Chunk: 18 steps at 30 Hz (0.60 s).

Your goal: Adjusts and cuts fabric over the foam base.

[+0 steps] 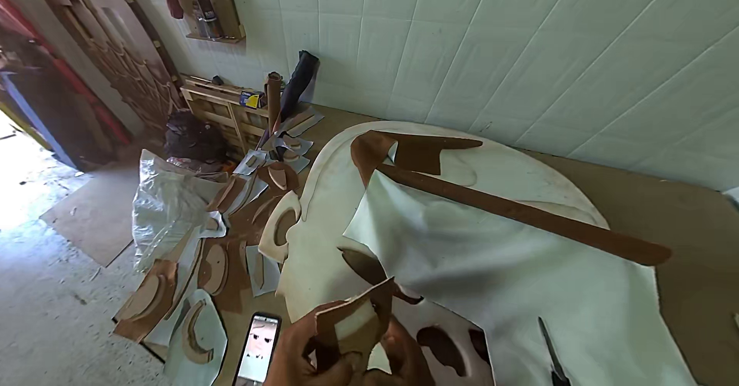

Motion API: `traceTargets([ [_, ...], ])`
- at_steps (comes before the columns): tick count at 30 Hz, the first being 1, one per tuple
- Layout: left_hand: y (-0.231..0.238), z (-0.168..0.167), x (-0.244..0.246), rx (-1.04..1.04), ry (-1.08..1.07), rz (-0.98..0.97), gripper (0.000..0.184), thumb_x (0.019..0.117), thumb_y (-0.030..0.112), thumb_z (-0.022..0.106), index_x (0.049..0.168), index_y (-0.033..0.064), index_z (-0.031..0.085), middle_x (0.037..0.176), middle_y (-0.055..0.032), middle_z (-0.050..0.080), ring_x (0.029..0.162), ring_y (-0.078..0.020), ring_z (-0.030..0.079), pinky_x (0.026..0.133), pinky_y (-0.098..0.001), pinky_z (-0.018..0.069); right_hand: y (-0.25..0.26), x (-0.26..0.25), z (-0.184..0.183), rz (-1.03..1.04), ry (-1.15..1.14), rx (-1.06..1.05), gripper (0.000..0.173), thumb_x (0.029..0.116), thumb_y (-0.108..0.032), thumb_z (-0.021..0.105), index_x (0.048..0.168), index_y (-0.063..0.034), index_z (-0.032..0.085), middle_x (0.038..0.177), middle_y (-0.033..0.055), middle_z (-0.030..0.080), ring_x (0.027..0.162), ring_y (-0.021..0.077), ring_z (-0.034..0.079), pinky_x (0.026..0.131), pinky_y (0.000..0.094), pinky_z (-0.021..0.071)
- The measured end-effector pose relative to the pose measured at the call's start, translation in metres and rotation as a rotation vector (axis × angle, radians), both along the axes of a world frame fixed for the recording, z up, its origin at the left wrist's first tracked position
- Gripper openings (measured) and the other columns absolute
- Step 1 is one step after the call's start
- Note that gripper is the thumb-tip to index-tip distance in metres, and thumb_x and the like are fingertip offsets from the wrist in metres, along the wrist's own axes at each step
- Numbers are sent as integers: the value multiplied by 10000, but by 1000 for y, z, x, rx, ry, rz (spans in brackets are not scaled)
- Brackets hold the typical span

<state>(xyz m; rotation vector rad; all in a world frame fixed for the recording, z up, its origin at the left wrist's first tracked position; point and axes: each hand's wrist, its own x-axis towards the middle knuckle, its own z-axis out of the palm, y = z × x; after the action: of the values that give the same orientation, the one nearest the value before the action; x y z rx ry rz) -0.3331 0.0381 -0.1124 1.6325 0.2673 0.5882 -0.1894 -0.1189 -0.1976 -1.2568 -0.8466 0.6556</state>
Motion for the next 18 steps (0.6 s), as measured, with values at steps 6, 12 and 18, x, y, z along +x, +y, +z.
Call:
traceTargets([
  [6,65,-5,33,-57,-6,9,375,829,34,829,1169,81,679,1046,15,765,899,-127,750,826,-362,656,41,1,-8,5,129,-10,400,944,-319,735,1239,-55,678,1119,-10,755,1026,92,715,954,349,594],
  [12,145,-20,90,-19,-31,-7,420,827,88,849,1207,77,671,1074,-16,756,894,-158,748,799,-371,661,116,26,19,-120,244,-151,328,906,-108,758,1174,52,662,1014,37,755,887,104,728,839,334,628],
  [18,281,-22,186,86,97,22,303,892,234,799,1158,122,706,973,-18,752,843,-162,733,752,-370,642,228,83,-18,-135,210,-10,555,936,-105,726,1388,90,470,1210,158,689,934,247,729,766,405,647],
])
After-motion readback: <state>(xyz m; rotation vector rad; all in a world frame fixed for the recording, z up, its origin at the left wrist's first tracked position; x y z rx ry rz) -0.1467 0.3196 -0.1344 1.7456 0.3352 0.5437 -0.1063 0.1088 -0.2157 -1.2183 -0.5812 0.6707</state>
